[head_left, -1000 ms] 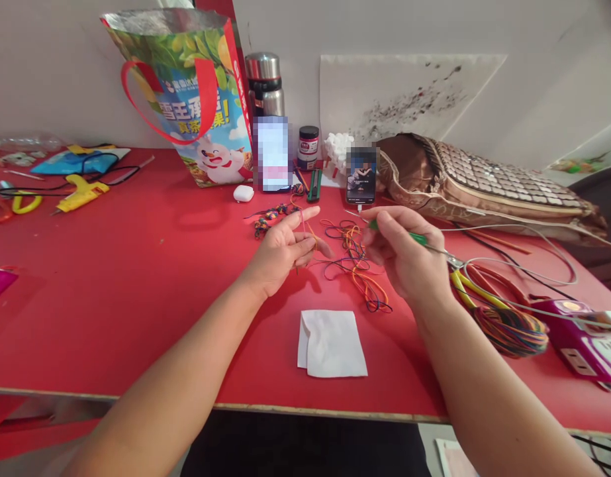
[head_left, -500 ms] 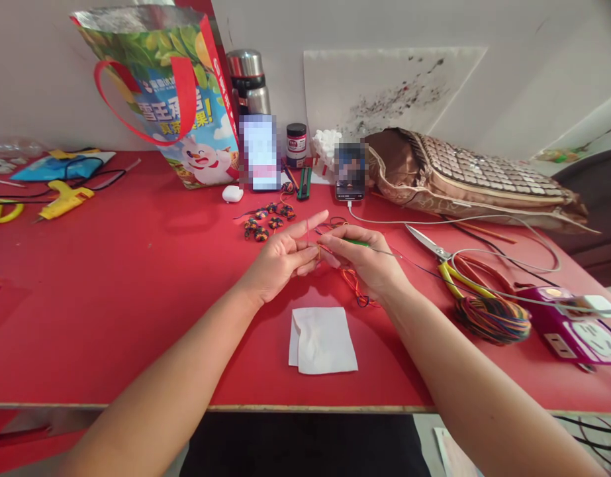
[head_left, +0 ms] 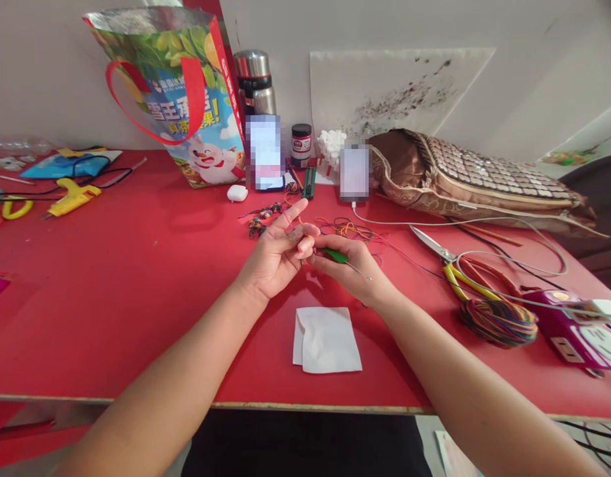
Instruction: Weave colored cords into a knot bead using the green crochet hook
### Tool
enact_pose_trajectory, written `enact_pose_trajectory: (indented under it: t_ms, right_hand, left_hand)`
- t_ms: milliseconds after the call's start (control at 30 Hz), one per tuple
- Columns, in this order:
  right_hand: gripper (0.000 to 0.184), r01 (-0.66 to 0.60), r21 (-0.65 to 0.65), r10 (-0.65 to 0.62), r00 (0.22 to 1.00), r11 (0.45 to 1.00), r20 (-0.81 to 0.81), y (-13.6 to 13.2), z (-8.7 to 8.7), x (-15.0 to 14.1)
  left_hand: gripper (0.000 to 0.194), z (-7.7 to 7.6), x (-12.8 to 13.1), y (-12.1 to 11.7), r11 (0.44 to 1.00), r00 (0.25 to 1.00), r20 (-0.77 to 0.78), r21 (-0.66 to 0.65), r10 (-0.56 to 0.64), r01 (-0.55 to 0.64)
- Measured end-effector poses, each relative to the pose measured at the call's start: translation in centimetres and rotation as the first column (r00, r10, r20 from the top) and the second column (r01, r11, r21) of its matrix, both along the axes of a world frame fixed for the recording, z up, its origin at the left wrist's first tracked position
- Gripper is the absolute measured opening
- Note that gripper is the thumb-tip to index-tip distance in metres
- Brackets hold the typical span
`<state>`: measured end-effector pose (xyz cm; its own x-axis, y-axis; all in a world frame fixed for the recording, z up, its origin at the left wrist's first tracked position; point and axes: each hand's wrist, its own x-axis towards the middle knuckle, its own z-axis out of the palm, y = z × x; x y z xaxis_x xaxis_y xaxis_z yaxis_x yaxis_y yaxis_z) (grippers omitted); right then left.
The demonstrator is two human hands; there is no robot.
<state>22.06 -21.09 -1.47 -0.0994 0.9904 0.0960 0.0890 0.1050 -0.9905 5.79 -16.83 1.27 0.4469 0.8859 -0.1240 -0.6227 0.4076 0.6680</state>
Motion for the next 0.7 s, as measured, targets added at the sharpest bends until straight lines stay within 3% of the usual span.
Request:
enact_pose_trajectory:
  t_ms: [167, 333, 433, 533, 633, 700]
  right_hand:
    - [0.022, 0.034, 0.154, -0.056, 0.989, 0.988, 0.139, 0.0, -0.4, 0.1]
    - [0.018, 0.022, 0.162, -0.059, 0.972, 0.987, 0.226, 0.1, -0.6, 0.2]
    - [0.018, 0.076, 0.148, -0.100, 0.981, 0.986, 0.164, 0.0, -0.3, 0.2]
    - [0.026, 0.153, -0.023, -0.154, 0.985, 0.988, -0.077, -0.1, 0.6, 0.2]
    - [0.038, 0.070, -0.260, -0.155, 0.935, 0.963, -0.320, -0.3, 1.5, 0.1]
    - [0.044, -0.008, -0.363, -0.145, 0.908, 0.932, -0.392, -0.4, 1.8, 0.0]
  left_hand:
    - [0.076, 0.5, -0.2, -0.2, 1.000, 1.000, 0.003, -0.010, -0.007, 0.007]
    - [0.078, 0.5, -0.3, -0.3, 0.999, 0.999, 0.000, 0.027, -0.032, 0.032]
    - [0.076, 0.1, -0.4, -0.2, 0.998, 0.999, -0.016, 0.052, -0.044, 0.045]
    - [0.077, -0.2, -0.4, -0.1, 0.997, 0.998, -0.051, 0.066, -0.034, 0.037]
    - [0.077, -0.3, -0.4, -0.1, 0.995, 0.997, -0.073, 0.088, -0.034, 0.040]
    - [0.076, -0.3, -0.3, -0.2, 0.991, 0.995, -0.089, 0.120, -0.042, 0.053]
